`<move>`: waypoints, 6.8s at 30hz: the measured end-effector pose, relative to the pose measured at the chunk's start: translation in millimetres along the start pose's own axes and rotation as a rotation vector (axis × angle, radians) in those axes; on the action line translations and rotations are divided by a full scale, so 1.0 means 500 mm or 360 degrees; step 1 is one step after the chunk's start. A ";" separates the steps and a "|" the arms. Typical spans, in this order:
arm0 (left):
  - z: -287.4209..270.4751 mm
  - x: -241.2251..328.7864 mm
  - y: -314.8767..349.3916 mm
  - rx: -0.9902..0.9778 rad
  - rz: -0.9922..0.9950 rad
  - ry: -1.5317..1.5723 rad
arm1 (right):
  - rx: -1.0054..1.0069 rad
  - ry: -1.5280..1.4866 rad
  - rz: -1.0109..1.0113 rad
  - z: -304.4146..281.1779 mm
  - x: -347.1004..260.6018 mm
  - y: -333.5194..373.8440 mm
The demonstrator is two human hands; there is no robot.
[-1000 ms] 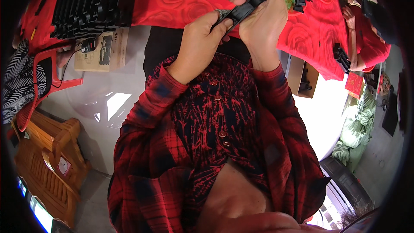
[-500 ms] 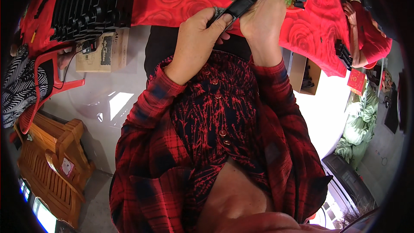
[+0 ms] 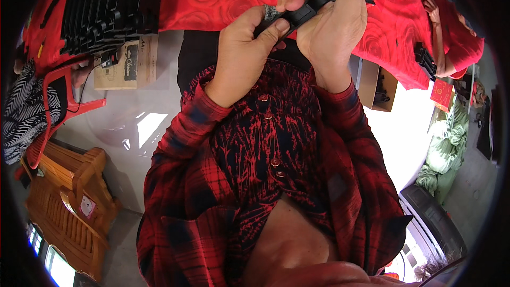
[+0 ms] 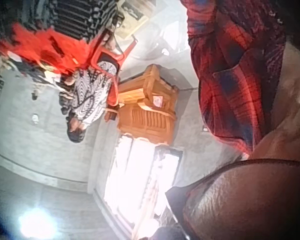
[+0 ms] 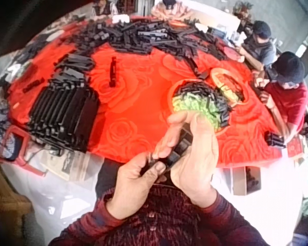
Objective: The person assembles spirit levels by inserting level vials into black plastic frames by hand and stacks the assembled frames.
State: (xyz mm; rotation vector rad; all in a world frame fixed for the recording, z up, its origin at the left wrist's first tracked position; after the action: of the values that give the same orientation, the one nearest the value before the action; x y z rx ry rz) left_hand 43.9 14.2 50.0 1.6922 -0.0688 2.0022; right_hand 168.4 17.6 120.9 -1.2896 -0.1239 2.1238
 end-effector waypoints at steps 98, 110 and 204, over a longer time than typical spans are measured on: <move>-0.098 0.037 -0.168 0.0668 0.0463 -0.1634 | -0.1651 0.1777 -0.0502 -0.039 0.179 -0.128; -0.096 0.029 -0.196 0.0616 0.0391 -0.1625 | -0.1908 0.1960 -0.0824 -0.025 0.203 -0.122; -0.012 0.093 -0.176 -0.0110 0.1277 -0.2372 | -0.0691 0.1811 -0.0654 -0.167 0.056 -0.067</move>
State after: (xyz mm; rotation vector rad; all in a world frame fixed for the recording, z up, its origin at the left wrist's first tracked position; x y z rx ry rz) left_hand 70.3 108.9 67.3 2.9430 -1.4333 0.5594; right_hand 244.5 39.9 69.5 -2.2880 -0.3263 0.8221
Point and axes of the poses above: each hand's wrist, its own y-axis away from the middle knuckle, its own z-axis out of the palm, x = y × z, the point moved 8 cm from there along -y, towards the middle knuckle, and after that the axes turned 11 degrees about -z, right-handed, at the moved point
